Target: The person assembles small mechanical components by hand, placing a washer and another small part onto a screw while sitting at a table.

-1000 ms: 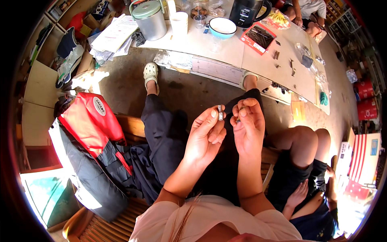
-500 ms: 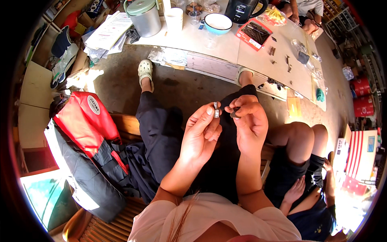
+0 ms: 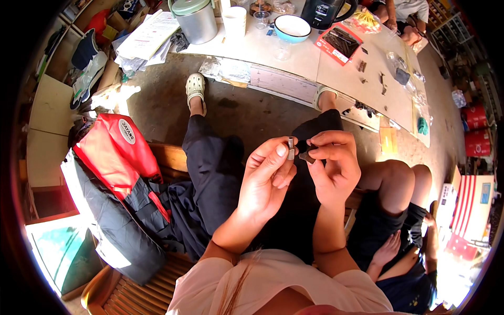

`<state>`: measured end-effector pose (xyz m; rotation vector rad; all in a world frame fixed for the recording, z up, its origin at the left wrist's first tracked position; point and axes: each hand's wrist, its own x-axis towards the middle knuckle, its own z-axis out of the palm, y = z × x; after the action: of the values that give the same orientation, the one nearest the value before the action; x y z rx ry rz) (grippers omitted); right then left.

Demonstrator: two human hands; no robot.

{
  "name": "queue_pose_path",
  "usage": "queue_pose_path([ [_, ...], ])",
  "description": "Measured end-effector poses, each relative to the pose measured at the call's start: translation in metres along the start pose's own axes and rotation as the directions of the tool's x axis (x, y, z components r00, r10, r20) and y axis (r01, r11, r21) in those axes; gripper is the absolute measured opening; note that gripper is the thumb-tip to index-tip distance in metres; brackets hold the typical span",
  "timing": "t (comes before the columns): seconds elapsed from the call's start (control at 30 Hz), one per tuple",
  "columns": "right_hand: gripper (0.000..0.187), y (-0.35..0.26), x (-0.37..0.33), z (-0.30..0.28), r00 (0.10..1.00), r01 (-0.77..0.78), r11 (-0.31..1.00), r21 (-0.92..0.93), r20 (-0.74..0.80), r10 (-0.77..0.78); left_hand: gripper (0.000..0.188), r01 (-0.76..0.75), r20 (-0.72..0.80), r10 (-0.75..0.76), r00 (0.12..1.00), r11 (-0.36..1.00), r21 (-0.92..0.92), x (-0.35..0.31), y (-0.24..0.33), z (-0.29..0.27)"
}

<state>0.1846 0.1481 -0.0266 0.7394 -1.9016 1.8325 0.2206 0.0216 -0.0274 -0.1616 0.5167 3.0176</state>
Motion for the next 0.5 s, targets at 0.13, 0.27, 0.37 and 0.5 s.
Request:
queue_pose_path([
  [0.13, 0.017, -0.003, -0.002, 0.005, 1.0, -0.031, 0.997, -0.069, -0.007, 0.03, 0.022, 0.01, -0.038, -0.009, 0.999, 1.0, 0.029, 0.002, -0.002, 0.003],
  [0.27, 0.015, -0.01, -0.006, 0.01, 0.954, -0.301, 0.951, 0.066, 0.002, 0.301, 0.023, 0.018, -0.035, -0.016, 0.999, 0.998, 0.067, 0.004, -0.005, 0.001],
  [0.37, 0.017, -0.005, -0.006, 0.013, 0.953, -0.299, 0.939, 0.167, 0.015, 0.301, 0.023, 0.036, -0.085, -0.03, 0.996, 0.997, 0.07, 0.005, -0.007, 0.001],
  [0.5, 0.017, -0.007, -0.007, 0.014, 0.925, -0.368, 0.841, 0.396, 0.069, 0.372, 0.022, 0.023, -0.066, -0.021, 0.998, 0.999, 0.03, 0.006, -0.007, -0.001],
])
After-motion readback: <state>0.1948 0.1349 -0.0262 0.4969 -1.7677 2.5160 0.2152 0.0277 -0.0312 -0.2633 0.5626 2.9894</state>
